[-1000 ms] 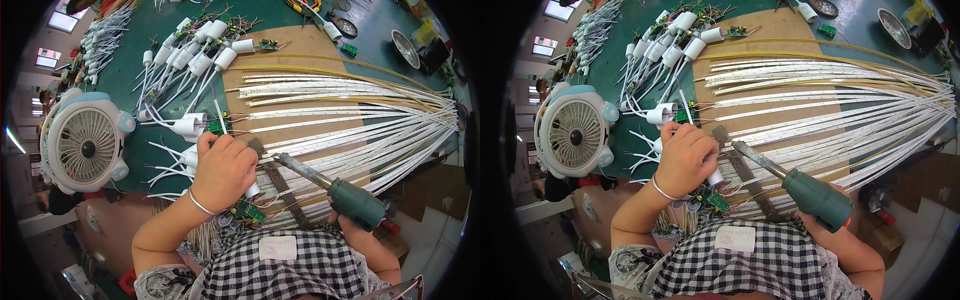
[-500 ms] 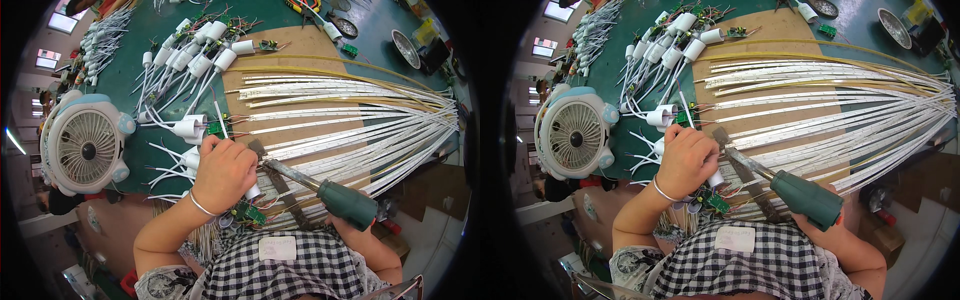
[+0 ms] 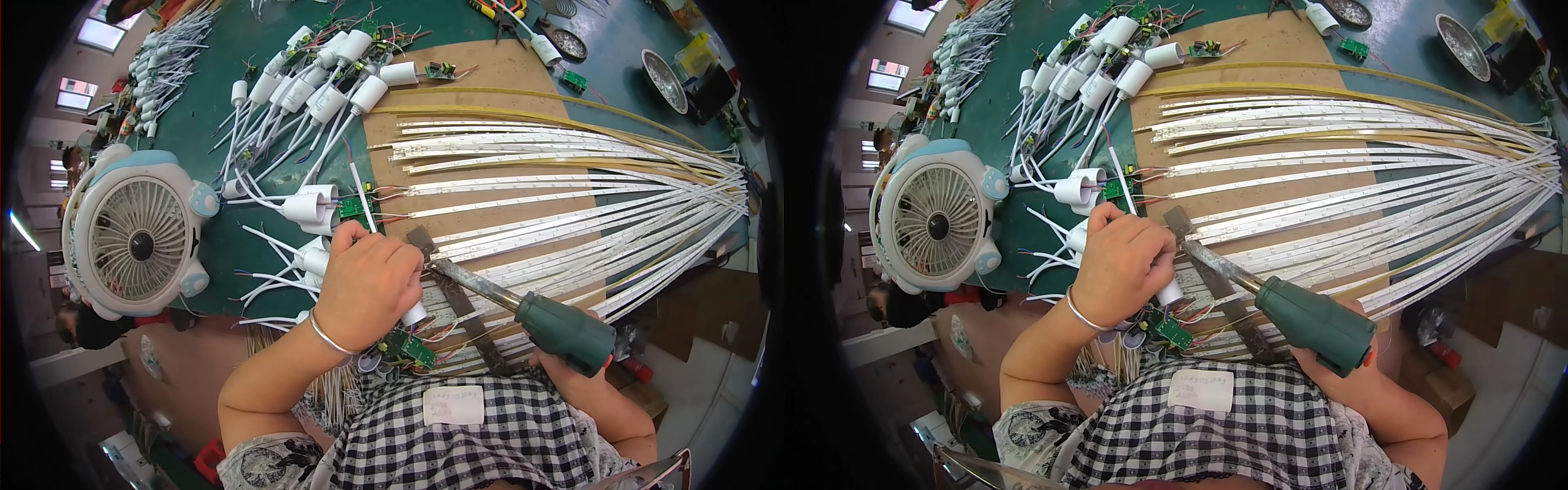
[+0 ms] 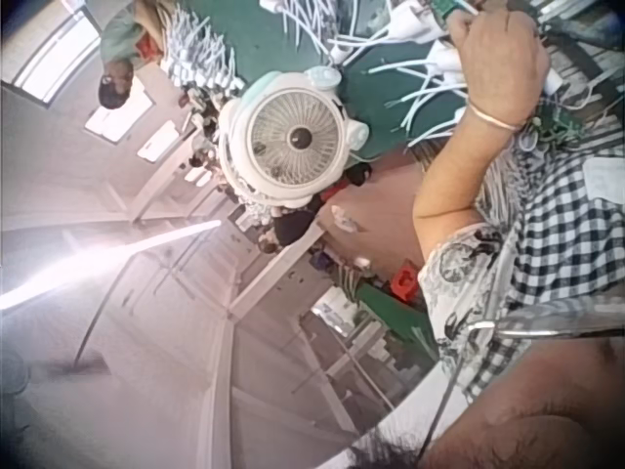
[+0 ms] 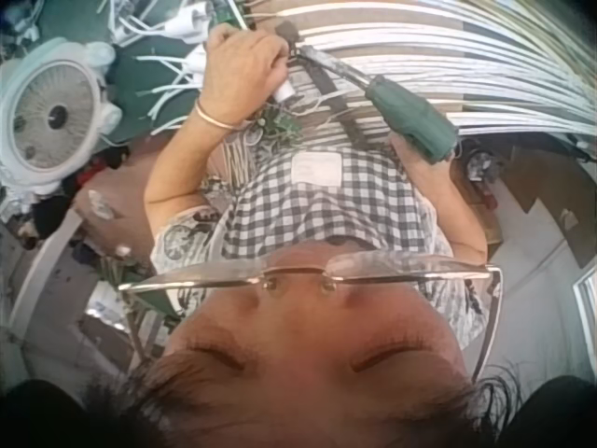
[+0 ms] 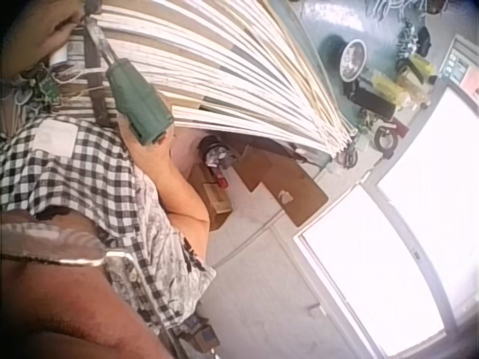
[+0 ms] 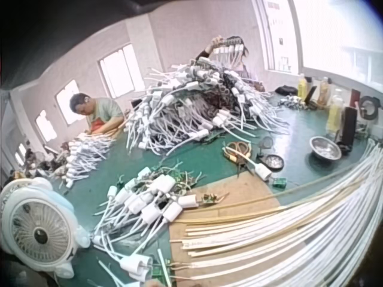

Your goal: The recorder uses a soldering tool or heat-bonding gun to attach electrical components and wires to LED strip housing units at a factory workstation.

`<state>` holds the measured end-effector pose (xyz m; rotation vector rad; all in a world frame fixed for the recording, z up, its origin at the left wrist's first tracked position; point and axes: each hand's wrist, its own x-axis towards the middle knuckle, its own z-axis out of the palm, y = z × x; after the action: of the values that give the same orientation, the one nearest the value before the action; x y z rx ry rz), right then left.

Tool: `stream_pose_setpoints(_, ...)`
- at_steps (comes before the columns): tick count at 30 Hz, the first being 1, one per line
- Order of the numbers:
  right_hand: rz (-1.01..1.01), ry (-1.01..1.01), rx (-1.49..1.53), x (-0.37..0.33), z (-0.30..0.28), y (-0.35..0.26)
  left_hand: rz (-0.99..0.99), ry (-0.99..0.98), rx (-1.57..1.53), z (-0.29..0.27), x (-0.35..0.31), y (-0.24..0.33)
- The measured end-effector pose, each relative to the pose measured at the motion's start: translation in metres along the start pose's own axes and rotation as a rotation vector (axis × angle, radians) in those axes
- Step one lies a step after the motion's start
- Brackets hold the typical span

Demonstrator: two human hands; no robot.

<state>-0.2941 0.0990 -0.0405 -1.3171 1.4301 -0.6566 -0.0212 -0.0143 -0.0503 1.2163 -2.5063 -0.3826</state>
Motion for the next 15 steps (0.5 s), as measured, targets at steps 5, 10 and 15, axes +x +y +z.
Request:
stream_pose_setpoints(5, 0.007, -0.012, -0.011, 0.0015, -0.0001, -0.0029, -0.002, -0.010, -0.001, -0.0005, 0.0000, 0.0004)
stream_pose_setpoints(10, 0.033, 0.001, 0.008, 0.0010, 0.0001, -0.0019, -0.005, -0.023, -0.012, -0.0009, 0.0001, 0.0006)
stream_pose_setpoints(15, 0.038, -0.001, 0.028, 0.0004, 0.0005, -0.0003, -0.010, -0.021, -0.026, 0.0008, -0.0005, -0.0001)
